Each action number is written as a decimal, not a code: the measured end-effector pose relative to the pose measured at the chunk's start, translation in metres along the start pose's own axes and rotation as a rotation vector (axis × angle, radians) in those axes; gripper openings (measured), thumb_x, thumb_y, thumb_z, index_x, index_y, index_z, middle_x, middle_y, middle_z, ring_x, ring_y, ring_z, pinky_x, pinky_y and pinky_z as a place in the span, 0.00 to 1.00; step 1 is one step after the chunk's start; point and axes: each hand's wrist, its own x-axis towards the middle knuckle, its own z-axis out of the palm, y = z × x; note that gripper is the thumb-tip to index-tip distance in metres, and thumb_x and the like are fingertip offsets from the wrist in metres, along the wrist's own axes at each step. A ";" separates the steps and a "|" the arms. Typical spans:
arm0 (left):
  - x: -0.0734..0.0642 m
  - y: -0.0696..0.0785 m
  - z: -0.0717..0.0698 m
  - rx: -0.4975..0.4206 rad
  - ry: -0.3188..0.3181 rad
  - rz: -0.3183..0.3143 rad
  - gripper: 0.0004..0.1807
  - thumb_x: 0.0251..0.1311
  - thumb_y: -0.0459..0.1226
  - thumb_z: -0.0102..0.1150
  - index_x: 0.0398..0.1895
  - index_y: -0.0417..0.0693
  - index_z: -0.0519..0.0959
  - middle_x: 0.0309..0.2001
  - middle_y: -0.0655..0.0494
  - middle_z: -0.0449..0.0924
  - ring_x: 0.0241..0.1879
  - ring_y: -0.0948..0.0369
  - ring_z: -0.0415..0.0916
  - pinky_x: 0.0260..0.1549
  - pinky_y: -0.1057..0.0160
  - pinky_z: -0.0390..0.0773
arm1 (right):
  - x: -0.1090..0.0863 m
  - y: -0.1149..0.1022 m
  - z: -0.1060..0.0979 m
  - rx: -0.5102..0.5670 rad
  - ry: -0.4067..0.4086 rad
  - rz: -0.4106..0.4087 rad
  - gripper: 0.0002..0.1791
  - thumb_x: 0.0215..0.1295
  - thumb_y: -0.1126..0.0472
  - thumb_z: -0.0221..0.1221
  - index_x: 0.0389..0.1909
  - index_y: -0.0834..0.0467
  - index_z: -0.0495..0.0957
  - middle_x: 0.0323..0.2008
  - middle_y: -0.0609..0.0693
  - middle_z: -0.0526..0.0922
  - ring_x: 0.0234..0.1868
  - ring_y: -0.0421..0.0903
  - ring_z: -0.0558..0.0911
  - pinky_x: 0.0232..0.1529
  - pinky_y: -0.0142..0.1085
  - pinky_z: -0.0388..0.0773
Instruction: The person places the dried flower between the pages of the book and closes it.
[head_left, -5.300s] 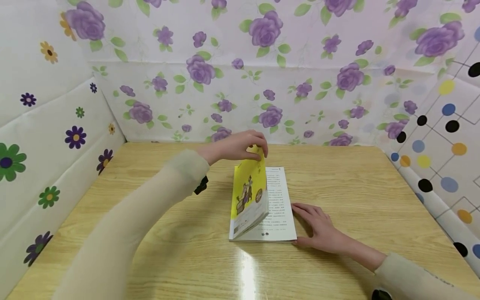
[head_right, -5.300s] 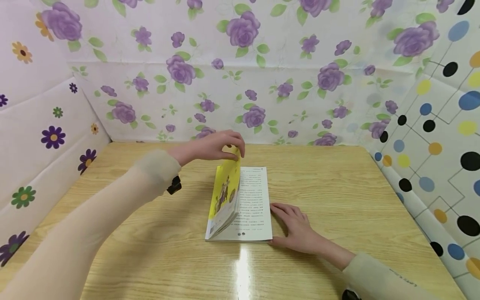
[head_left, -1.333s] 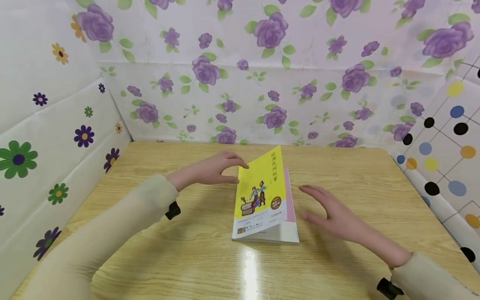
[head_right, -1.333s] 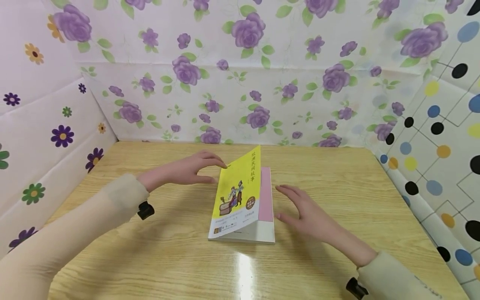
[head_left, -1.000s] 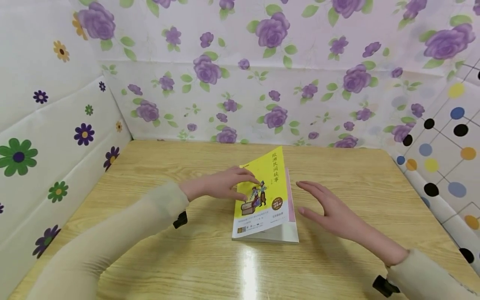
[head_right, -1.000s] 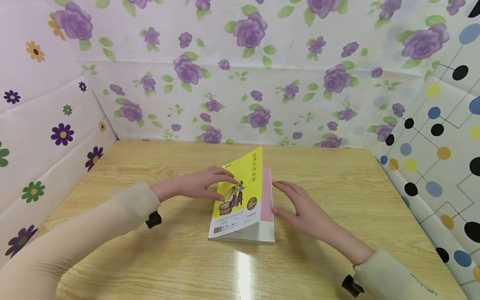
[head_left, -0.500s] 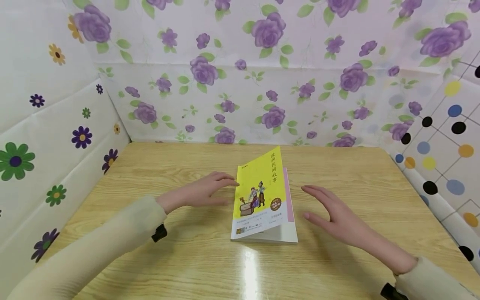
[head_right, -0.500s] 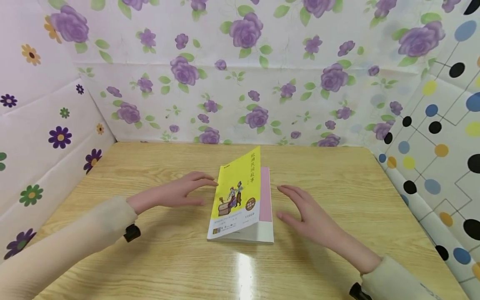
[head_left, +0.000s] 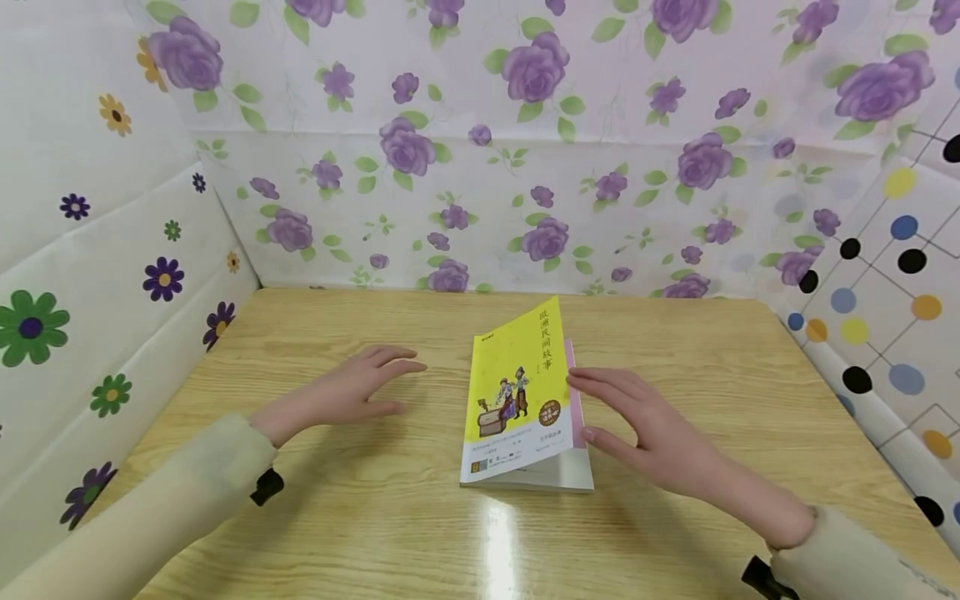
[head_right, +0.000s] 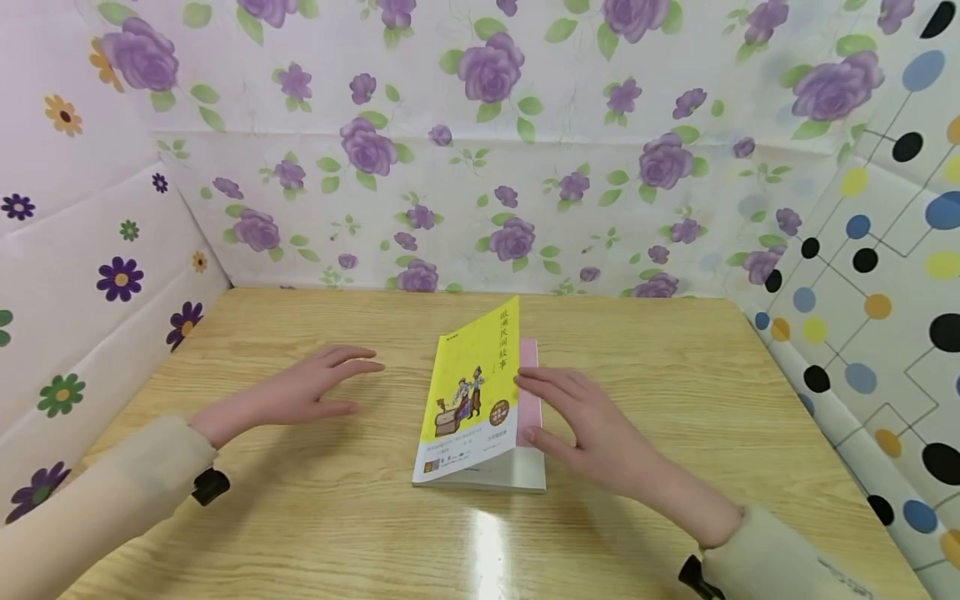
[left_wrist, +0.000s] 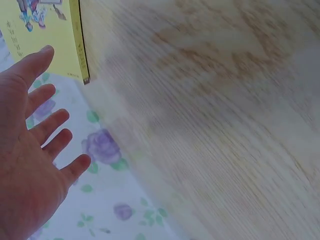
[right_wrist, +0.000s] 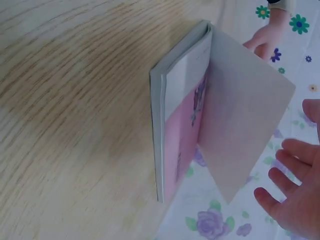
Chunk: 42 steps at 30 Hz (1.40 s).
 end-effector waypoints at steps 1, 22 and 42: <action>-0.002 -0.002 0.000 -0.001 0.009 -0.005 0.34 0.64 0.45 0.64 0.71 0.50 0.66 0.72 0.42 0.64 0.71 0.41 0.61 0.65 0.38 0.68 | 0.000 -0.001 0.001 -0.007 -0.002 -0.017 0.31 0.67 0.55 0.63 0.70 0.49 0.68 0.70 0.46 0.70 0.69 0.48 0.69 0.63 0.53 0.71; -0.015 -0.018 -0.002 -0.036 0.036 -0.022 0.34 0.64 0.40 0.64 0.72 0.47 0.65 0.71 0.37 0.62 0.70 0.38 0.59 0.64 0.33 0.64 | 0.009 0.032 0.058 -0.213 -0.286 0.047 0.36 0.55 0.43 0.69 0.65 0.48 0.74 0.60 0.52 0.79 0.58 0.52 0.79 0.57 0.56 0.76; -0.013 -0.014 0.005 -0.035 -0.007 -0.034 0.33 0.65 0.42 0.63 0.72 0.47 0.66 0.71 0.37 0.63 0.71 0.39 0.58 0.68 0.33 0.60 | 0.012 0.040 0.059 -0.259 -0.410 -0.049 0.40 0.61 0.38 0.62 0.74 0.33 0.59 0.74 0.48 0.66 0.70 0.57 0.68 0.64 0.63 0.63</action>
